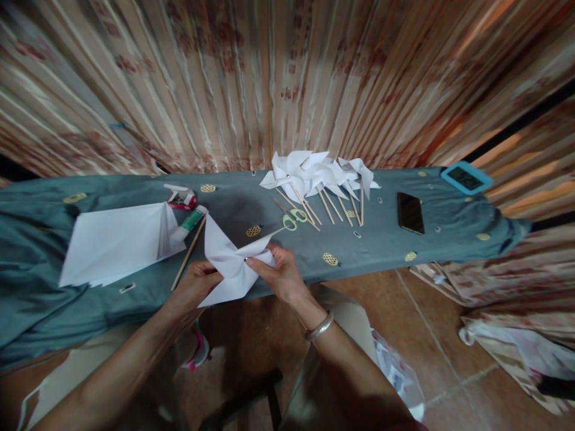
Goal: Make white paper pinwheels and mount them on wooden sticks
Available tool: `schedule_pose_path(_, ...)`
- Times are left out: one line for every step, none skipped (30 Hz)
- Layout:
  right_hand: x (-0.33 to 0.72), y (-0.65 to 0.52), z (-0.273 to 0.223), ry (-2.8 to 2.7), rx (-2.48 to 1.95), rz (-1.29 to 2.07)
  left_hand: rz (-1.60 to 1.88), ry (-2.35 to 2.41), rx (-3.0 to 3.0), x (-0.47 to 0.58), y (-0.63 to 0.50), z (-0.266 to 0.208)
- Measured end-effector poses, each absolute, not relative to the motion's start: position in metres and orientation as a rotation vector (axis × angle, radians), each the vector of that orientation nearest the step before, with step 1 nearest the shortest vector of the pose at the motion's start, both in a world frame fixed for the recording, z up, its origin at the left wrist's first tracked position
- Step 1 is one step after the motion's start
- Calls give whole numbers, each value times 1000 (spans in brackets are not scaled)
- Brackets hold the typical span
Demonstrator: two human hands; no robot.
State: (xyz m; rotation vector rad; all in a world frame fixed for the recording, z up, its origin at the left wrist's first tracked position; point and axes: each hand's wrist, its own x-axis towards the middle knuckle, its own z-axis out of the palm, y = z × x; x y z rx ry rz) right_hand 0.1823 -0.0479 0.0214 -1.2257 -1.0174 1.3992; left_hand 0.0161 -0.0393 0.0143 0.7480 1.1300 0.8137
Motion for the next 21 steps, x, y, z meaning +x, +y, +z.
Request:
schedule_pose_path(182, -48, 21, -1008, -1222, 1407, 810, 1128, 743, 16, -39, 15)
schedule_pose_path(182, -47, 20, -999, -1221, 1414, 806, 1124, 736, 16, -39, 16)
schedule_pose_path(183, -47, 20, -991, -1222, 1420, 800, 1117, 727, 16, -39, 17)
schedule_pose_path(183, -46, 19, -982, -1222, 1425, 795, 1106, 715, 16, -39, 17)
schedule_pose_path(184, -45, 19, -974, -1221, 1428, 791, 1092, 702, 16, -38, 17)
schedule_pose_path(184, -45, 19, -968, -1219, 1432, 792, 1075, 689, 16, -37, 17)
schedule_pose_path(184, -45, 18, -965, -1216, 1435, 796, 1058, 676, 16, -36, 16)
schedule_pose_path(184, -44, 18, -966, -1213, 1437, 806, 1043, 663, 16, -36, 15)
schedule_pose_path(184, -44, 18, -972, -1215, 1438, 818, 1033, 646, 15, -35, 14)
schedule_pose_path(183, -44, 17, -980, -1220, 1439, 835, 1027, 624, 15, -34, 13)
schedule_pose_path(183, -44, 16, -987, -1226, 1439, 851, 1024, 600, 15, -34, 12)
schedule_pose_path(182, -44, 16, -992, -1233, 1438, 867, 1019, 579, 15, -33, 11)
schedule_pose_path(182, -44, 15, -994, -1238, 1435, 882, 1011, 564, 14, -33, 11)
schedule_pose_path(181, -43, 14, -995, -1243, 1431, 896, 1001, 558, 14, -33, 12)
schedule_pose_path(181, -43, 13, -994, -1246, 1425, 906, 987, 566, 13, -33, 12)
schedule_pose_path(181, -43, 12, -994, -1249, 1417, 910, 976, 588, 12, -33, 12)
schedule_pose_path(181, -42, 12, -996, -1254, 1410, 900, 969, 627, 10, -33, 12)
schedule_pose_path(180, -42, 11, -999, -1260, 1403, 883, 969, 679, 9, -33, 11)
schedule_pose_path(180, -41, 11, -1000, -1266, 1399, 861, 972, 735, 7, -33, 10)
schedule_pose_path(180, -41, 11, -999, -1271, 1400, 845, 977, 785, 5, -33, 9)
schedule_pose_path(180, -41, 11, -996, -1272, 1404, 841, 981, 815, 4, -33, 7)
